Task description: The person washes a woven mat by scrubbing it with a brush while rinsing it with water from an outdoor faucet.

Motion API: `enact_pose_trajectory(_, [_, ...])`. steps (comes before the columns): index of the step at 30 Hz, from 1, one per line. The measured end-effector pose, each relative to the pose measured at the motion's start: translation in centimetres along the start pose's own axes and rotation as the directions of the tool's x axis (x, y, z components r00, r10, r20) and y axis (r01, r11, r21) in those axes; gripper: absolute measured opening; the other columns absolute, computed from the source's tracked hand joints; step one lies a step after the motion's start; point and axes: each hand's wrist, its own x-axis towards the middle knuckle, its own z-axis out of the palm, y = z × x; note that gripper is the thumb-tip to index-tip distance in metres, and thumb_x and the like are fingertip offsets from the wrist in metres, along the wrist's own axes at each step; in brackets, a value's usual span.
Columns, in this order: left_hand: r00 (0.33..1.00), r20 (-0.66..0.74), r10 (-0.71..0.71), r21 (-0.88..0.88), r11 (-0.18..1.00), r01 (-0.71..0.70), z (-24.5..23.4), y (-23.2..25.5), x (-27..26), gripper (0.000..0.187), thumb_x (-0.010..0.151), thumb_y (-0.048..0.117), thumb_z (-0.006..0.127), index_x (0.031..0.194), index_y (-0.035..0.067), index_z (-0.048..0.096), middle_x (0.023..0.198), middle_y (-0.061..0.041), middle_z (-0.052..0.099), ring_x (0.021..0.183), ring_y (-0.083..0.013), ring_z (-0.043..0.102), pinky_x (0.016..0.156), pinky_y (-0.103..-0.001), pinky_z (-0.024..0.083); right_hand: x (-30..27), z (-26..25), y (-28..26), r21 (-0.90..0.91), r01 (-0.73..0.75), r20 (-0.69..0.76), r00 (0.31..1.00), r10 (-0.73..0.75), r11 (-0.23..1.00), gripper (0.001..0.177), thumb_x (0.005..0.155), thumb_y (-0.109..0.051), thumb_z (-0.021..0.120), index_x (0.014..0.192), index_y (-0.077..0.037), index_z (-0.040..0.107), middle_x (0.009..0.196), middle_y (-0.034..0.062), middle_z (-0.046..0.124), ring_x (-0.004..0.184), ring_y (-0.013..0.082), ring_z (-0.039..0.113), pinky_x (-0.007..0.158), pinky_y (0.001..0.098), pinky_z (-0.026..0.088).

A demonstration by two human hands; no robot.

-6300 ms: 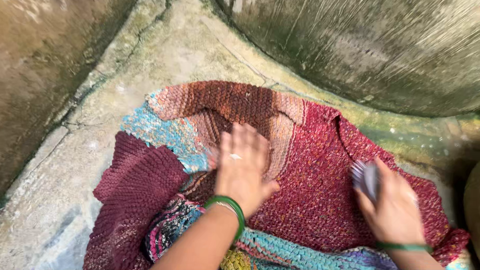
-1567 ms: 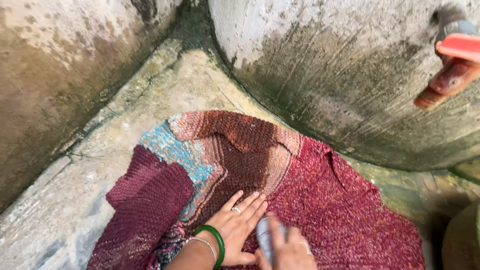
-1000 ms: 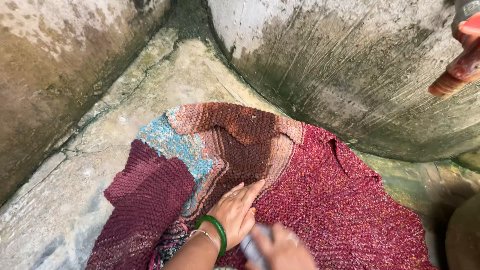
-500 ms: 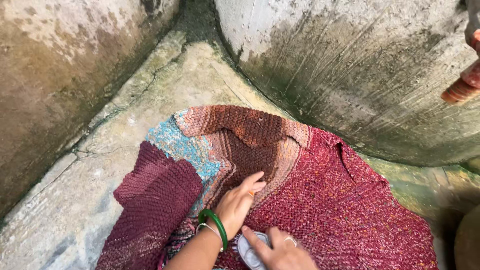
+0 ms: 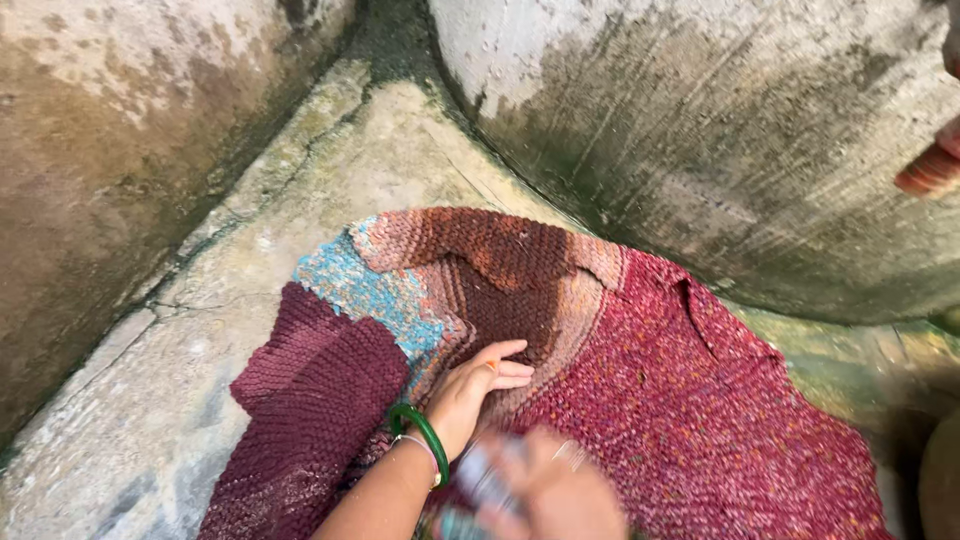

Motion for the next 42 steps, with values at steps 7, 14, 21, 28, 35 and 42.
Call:
enact_pose_trajectory(7, [0.995,-0.019,0.097,0.15,0.984,-0.093,0.7,-0.8,-0.2,0.057,0.097,0.028,0.03,0.139,0.0,0.057,0.13,-0.019,0.072,0.126,-0.026,0.067,0.11,-0.035,0.046,-0.3,-12.0,7.7,0.024,-0.775,-0.251,0.607,0.754,0.632,0.066,0.089,-0.055,0.066,0.144,-0.019,0.058,0.11,0.0253,0.065,0.098,0.0421,0.068,0.084,0.0516,0.058])
enact_pose_trajectory(14, [0.985,-0.026,0.171,0.209,0.964,-0.161,1.1,-0.9,-0.6,0.054,0.096,0.026,0.033,0.135,0.001,0.06,0.132,-0.017,0.071,0.125,-0.0266,0.069,0.109,-0.036,0.048,0.8,-4.8,-4.3,0.21,-0.46,-0.069,0.874,0.482,0.863,0.077,0.072,-0.048,0.082,0.14,-0.018,0.058,0.114,0.0206,0.063,0.102,0.0406,0.065,0.088,0.0528,0.054])
enact_pose_trajectory(21, [0.995,0.059,0.082,0.701,0.707,-0.099,3.0,2.9,-1.8,0.051,0.093,0.032,0.054,0.134,0.003,0.059,0.148,-0.013,0.055,0.134,-0.0312,0.052,0.115,-0.044,0.037,-2.9,-9.3,10.7,0.12,-0.658,-0.235,0.708,0.666,0.743,0.069,0.08,-0.054,0.069,0.139,-0.022,0.054,0.117,0.016,0.065,0.107,0.0352,0.068,0.09,0.0519,0.056])
enact_pose_trajectory(28, [0.937,0.345,0.052,0.897,0.276,-0.346,4.9,3.7,-1.1,0.096,0.074,0.055,0.079,0.144,-0.002,0.046,0.149,-0.022,0.041,0.139,-0.038,0.038,0.113,-0.051,0.023,-1.6,-8.6,16.9,0.068,-0.865,-0.264,0.465,0.845,0.497,0.074,0.093,-0.062,0.053,0.157,-0.027,0.039,0.128,0.0292,0.06,0.112,0.0464,0.067,0.096,0.0526,0.056])
enact_pose_trajectory(35, [0.936,0.349,-0.048,0.932,0.125,-0.341,5.8,2.5,2.3,0.05,0.094,0.051,0.064,0.118,0.007,0.063,0.117,-0.012,0.063,0.12,-0.0298,0.056,0.102,-0.045,0.043,-2.5,-7.6,20.3,0.261,-0.807,-0.188,0.495,0.848,0.529,0.09,0.079,-0.062,0.068,0.155,-0.024,0.037,0.135,0.0262,0.059,0.119,0.0449,0.064,0.101,0.053,0.051])
enact_pose_trajectory(42, [0.913,0.307,-0.269,0.918,0.337,-0.209,4.9,4.7,0.4,0.045,0.096,0.052,0.06,0.102,0.009,0.072,0.104,-0.018,0.072,0.103,-0.0383,0.068,0.092,-0.051,0.052,-5.9,-6.7,17.0,0.221,-0.81,-0.084,0.539,0.838,0.543,0.09,0.079,-0.055,0.068,0.155,-0.019,0.036,0.132,0.0288,0.06,0.119,0.0456,0.064,0.104,0.0504,0.051])
